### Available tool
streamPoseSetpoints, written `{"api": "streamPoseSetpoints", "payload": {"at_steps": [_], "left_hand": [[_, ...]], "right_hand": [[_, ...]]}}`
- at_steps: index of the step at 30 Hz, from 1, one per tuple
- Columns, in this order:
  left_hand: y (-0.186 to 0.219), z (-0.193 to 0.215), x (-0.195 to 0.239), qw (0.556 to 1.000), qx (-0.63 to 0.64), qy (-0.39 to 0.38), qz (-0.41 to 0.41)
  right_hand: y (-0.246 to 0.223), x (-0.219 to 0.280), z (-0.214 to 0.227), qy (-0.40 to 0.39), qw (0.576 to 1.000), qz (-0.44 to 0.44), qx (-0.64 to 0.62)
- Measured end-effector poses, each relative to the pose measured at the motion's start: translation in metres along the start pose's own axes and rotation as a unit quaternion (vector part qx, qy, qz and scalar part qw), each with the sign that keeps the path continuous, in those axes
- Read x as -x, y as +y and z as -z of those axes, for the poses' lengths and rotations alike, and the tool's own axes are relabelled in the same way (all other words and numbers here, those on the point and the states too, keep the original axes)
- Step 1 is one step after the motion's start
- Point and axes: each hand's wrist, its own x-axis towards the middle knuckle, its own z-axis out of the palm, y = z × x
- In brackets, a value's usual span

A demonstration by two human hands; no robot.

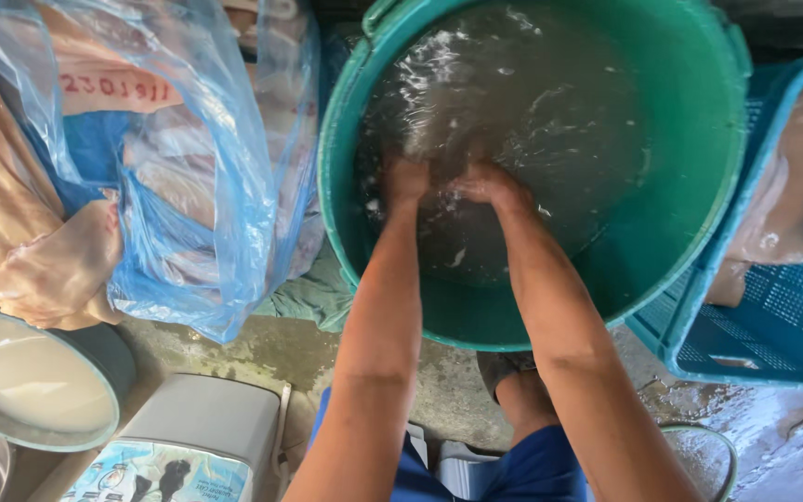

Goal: The person washes large, flat pieces of raw meat by hand in a green bucket filled with water. They repeatedly submerge, agitate, and rinse the meat, then transfer the cleaned pieces into a blue plastic basket placed next to the bucket.

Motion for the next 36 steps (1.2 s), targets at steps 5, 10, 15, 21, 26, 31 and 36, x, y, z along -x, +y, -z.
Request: {"api": "streamPoseSetpoints", "payload": {"at_steps": [5, 10, 15, 21, 26, 31, 36], "left_hand": [[-0.020, -0.047, -0.036, 0.991, 0.123, -0.037, 0.028], [0.002, -0.019, -0.016, 0.951, 0.303, -0.057, -0.018], [0.030, 0.050, 0.031, 0.759, 0.592, -0.270, -0.030], [0.045, 0.079, 0.057, 0.820, 0.512, -0.255, -0.010], [0.018, 0.034, 0.023, 0.920, 0.307, -0.243, 0.011], [-0.030, -0.044, -0.011, 0.914, 0.275, -0.294, 0.043], [-0.061, -0.101, -0.041, 0.884, 0.441, -0.149, -0.041]], "right_hand": [[0.031, -0.049, -0.050, 0.126, 0.988, -0.063, -0.070], [0.051, -0.067, -0.044, 0.141, 0.967, -0.052, -0.204], [0.033, -0.048, -0.014, 0.160, 0.923, 0.003, -0.350], [0.032, 0.020, 0.037, 0.192, 0.840, 0.074, -0.502], [0.027, 0.082, 0.073, 0.118, 0.832, 0.191, -0.507], [0.006, 0.087, 0.066, 0.089, 0.925, 0.250, -0.271], [0.011, 0.068, 0.026, 0.092, 0.981, 0.166, 0.037]]}}
